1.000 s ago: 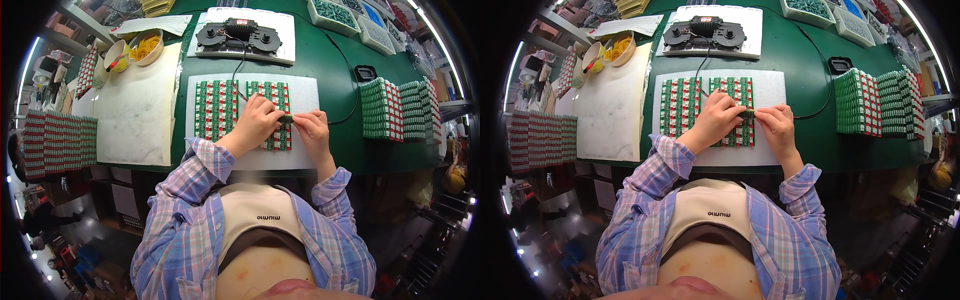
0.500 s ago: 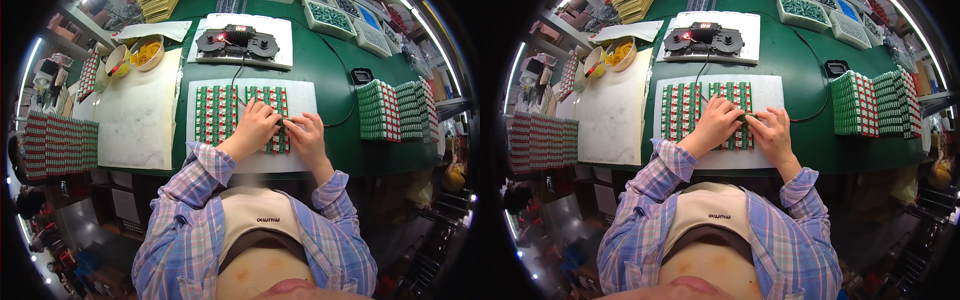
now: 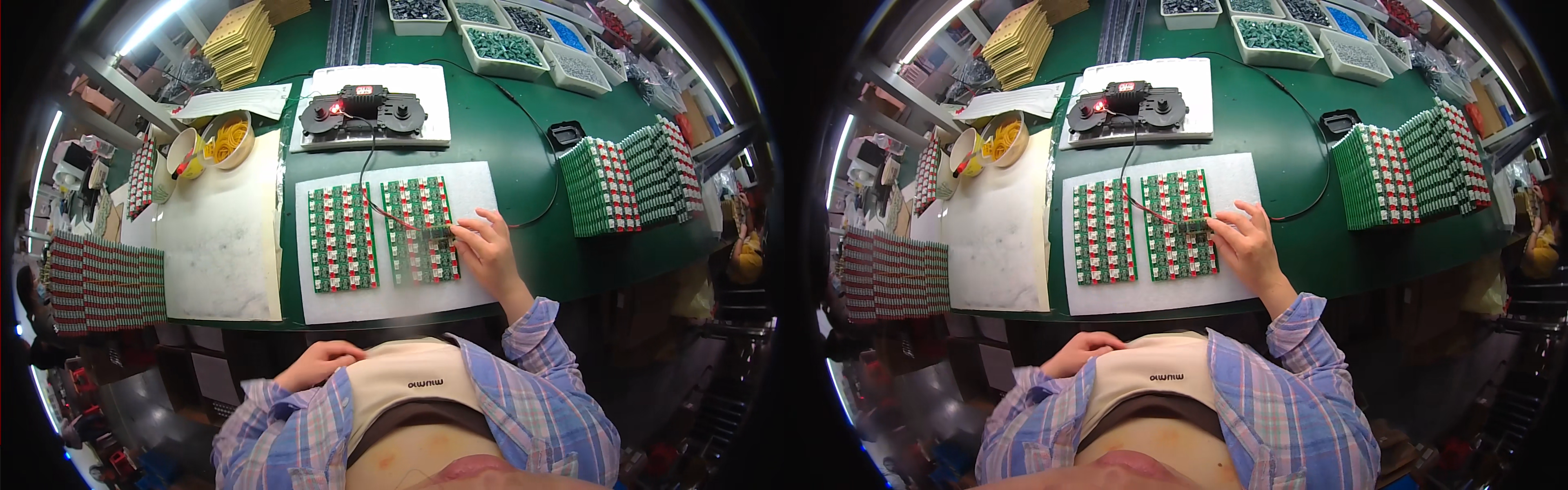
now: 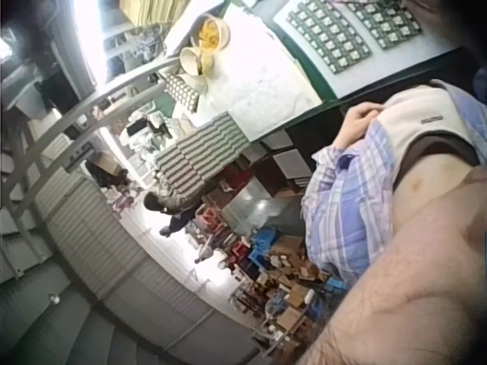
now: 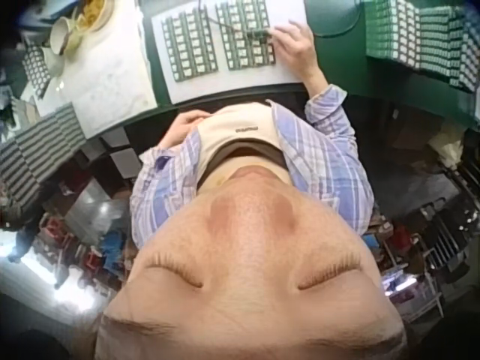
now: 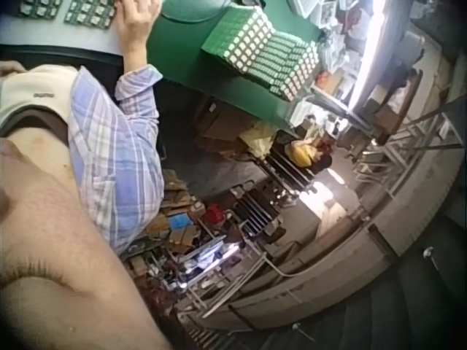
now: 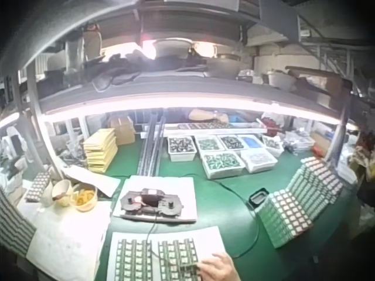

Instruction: Manual assembly and inspection of components on printed circuit boards at a manufacturing station.

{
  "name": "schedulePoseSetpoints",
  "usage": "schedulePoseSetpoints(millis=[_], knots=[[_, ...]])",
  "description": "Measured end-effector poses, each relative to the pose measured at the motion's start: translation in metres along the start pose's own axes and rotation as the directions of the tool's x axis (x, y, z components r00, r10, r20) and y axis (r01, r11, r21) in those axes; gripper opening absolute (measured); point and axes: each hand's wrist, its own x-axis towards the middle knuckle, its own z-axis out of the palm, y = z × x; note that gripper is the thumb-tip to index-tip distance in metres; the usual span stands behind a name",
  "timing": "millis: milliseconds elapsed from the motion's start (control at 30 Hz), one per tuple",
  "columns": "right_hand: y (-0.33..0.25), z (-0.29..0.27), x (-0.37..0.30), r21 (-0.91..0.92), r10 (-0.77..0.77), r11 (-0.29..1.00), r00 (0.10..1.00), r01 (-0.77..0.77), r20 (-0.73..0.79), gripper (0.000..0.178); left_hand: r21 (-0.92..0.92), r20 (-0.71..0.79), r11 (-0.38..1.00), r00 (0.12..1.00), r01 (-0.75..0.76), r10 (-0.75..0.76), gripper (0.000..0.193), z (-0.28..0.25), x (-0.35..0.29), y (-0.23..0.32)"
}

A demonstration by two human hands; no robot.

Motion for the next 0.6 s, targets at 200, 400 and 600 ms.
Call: schedulePoseSetpoints(millis=[200,400,600], knots=[[-0.004,-0.006,0.009,0.022,-0.014,1.0,1.0,0.015,-0.016,0.03,0.244,-0.806,0.872,0.589,0.425,-0.061,0.031,-0.071,-0.042,-0.318],[-0.004,-0.002,0.01,-0.005,-0.023,1.0,0.999,0.023,-0.029,0.029,0.314,-0.771,0.818,0.633,0.482,-0.077,0.032,-0.062,-0.046,-0.36],[0.0,0.001,0.006,0.0,-0.037,0.999,0.998,0.037,-0.045,0.03,0.387,-0.72,0.772,0.688,0.505,-0.09,0.032,-0.053,-0.039,-0.354]])
